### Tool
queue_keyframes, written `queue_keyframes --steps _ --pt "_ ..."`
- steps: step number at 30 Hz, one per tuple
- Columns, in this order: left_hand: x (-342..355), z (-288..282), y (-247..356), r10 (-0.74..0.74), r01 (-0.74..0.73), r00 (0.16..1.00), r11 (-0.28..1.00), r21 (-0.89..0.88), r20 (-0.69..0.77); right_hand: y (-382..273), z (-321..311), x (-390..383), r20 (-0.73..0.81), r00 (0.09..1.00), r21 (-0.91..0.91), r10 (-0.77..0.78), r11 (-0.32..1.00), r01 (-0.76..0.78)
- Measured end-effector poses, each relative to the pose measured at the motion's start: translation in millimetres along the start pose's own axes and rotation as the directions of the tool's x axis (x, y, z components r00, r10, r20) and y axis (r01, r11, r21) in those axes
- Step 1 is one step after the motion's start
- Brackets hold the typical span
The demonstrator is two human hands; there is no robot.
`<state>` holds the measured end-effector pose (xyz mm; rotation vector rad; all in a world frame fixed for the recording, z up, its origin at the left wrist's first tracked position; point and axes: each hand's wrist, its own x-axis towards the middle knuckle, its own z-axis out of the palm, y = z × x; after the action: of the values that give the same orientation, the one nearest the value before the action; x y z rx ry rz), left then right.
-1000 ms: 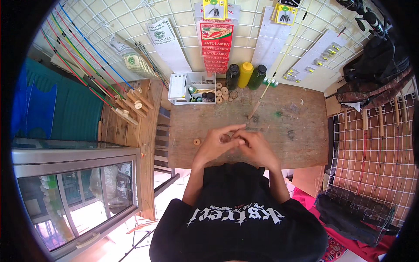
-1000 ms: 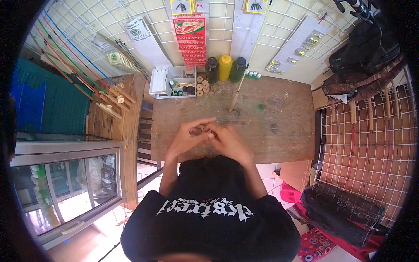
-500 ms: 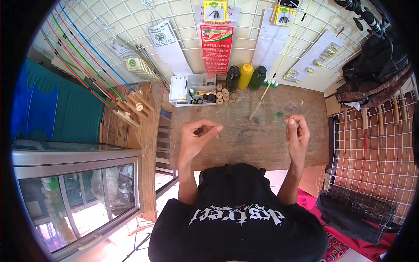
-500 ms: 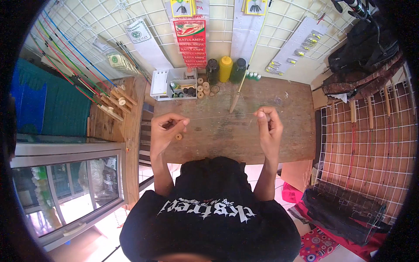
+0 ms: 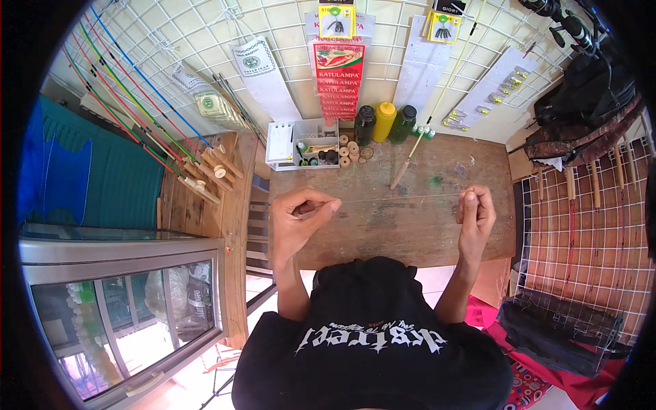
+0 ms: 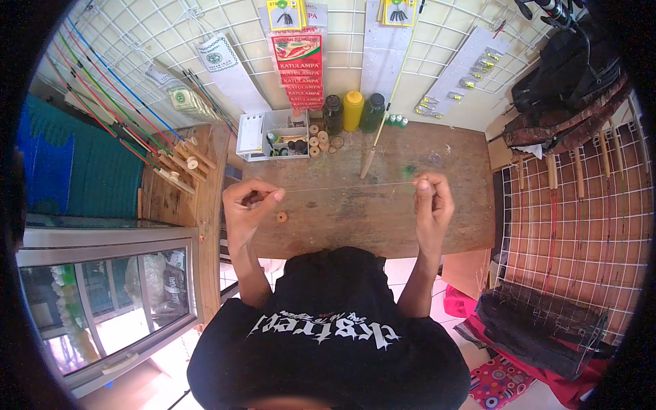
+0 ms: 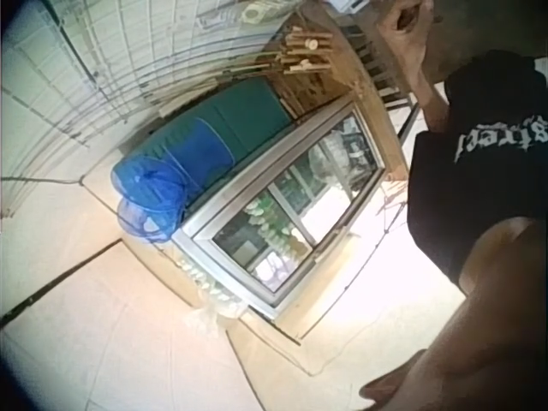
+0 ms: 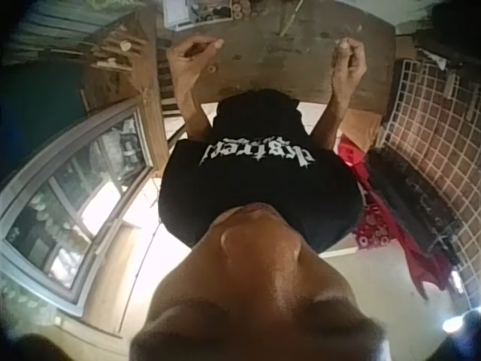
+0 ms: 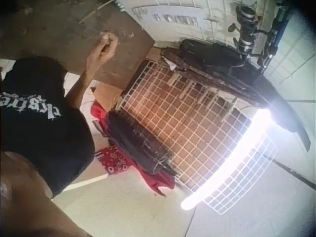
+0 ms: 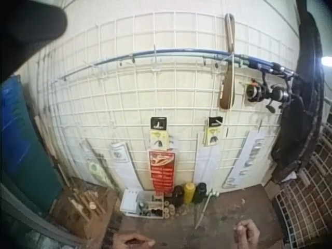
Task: The person is assembling or repairing a cork handle piece onto a fishing rod using string.
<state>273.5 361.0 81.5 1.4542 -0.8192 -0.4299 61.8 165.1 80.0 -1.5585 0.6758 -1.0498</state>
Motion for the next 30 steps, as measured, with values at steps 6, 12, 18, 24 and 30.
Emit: queue_keyframes --steps 6,12,18,24,30 --pt "-3.3 -18.9 -4.4 -0.087 0.088 0.993 0.996 0.004 -0.085 4.8 -18.9 17.8 -0.315 0.948 0.14 0.052 0.99 -0.008" --pt "-4.0 -30.1 -11.8 -0.059 0.064 0.985 0.998 0.02 -0.164 21.9 -48.9 25.8 -0.446 0.894 0.081 0.041 0.997 -0.005" --pt "-6.6 -41.2 -20.4 -0.06 0.08 0.971 0.994 0.081 -0.231 38.5 -68.5 29.3 -0.594 0.804 -0.093 -0.022 0.995 -0.042" --pt "-11.5 -53.3 -31.2 -0.075 0.125 0.944 0.983 0.137 -0.322 68.5 -89.8 33.5 -0.476 0.756 -0.679 -0.449 0.734 0.008" --pt "-22.8 -54.9 -33.6 -0.124 0.186 0.94 0.967 0.173 -0.316 65.7 -69.8 20.0 -0.128 0.988 -0.906 0.084 0.396 -0.151"
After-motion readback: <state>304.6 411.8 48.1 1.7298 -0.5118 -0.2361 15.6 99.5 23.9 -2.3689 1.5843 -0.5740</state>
